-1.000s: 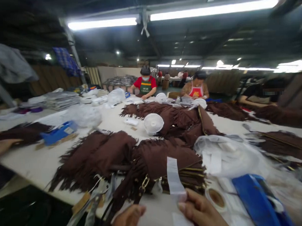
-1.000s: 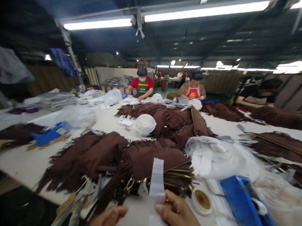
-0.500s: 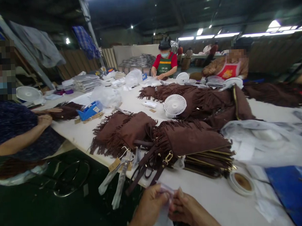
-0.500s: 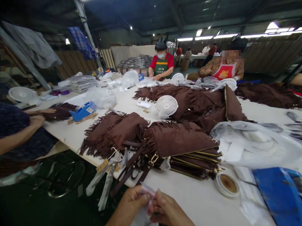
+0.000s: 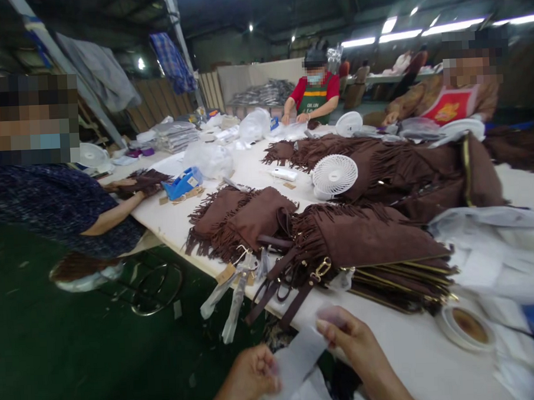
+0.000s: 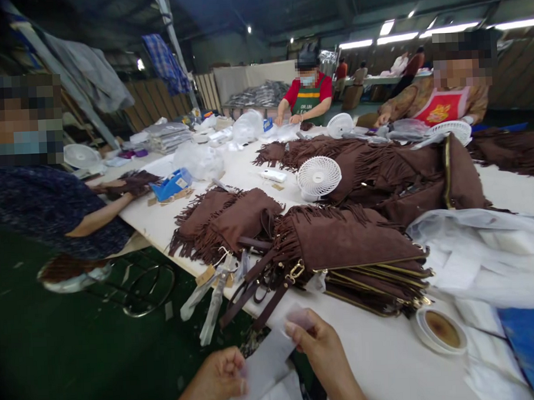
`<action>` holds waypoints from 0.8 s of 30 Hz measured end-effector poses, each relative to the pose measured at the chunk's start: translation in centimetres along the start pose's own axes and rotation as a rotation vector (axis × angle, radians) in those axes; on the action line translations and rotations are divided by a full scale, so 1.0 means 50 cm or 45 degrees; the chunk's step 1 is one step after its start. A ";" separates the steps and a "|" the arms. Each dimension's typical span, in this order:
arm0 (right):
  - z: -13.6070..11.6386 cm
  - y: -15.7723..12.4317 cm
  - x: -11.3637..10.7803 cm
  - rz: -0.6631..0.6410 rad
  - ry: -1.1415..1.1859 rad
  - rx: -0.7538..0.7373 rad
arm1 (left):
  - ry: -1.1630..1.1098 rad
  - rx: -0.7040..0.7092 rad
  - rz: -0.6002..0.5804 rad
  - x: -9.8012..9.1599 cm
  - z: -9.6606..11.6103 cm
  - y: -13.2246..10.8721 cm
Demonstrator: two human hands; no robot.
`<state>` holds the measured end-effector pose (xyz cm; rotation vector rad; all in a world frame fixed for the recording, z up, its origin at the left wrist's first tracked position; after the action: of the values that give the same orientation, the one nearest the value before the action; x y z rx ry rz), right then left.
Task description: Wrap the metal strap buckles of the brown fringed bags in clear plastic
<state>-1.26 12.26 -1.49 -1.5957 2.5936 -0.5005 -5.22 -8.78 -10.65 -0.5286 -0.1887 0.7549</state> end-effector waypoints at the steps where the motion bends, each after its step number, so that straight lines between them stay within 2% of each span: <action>1: -0.002 0.002 -0.003 0.032 -0.019 0.009 | 0.030 0.001 0.024 -0.015 -0.013 -0.006; 4: 0.001 0.013 0.000 0.033 -0.015 0.035 | 0.089 0.014 0.060 -0.046 -0.017 -0.025; 7: 0.010 0.027 0.006 -0.025 -0.025 0.017 | 0.241 0.079 0.107 -0.062 0.017 -0.040; 11: 0.018 0.041 -0.001 -0.001 -0.154 0.002 | 0.444 0.166 0.182 -0.071 0.053 -0.046; 13: 0.016 0.045 -0.004 0.020 -0.215 -0.009 | 0.334 0.140 0.126 -0.066 0.038 -0.043; 16: 0.008 0.051 -0.010 0.047 -0.240 -0.051 | -0.007 0.026 -0.050 -0.050 -0.014 -0.043; 18: 0.003 0.053 -0.012 0.035 -0.226 -0.075 | -0.132 -0.027 -0.113 -0.049 -0.045 -0.048; 21: 0.002 0.054 -0.006 -0.042 -0.180 -0.052 | -0.126 -0.053 -0.064 -0.069 -0.078 -0.051; 24: 0.007 0.055 -0.007 -0.048 -0.133 0.004 | -0.055 -0.063 0.075 -0.098 -0.095 -0.053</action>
<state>-3.40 13.60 -2.70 -1.6264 2.4900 -0.4120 -5.49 -15.63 -13.24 -0.5667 -0.2332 0.8213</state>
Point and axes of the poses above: each hand's wrist, its own y-axis towards the middle knuckle, its own x-axis out of the palm, z = x × y, the point moved 10 cm from there along y, towards the middle knuckle, and after that the axes turned 12 degrees about y, right-handed, at the moved point
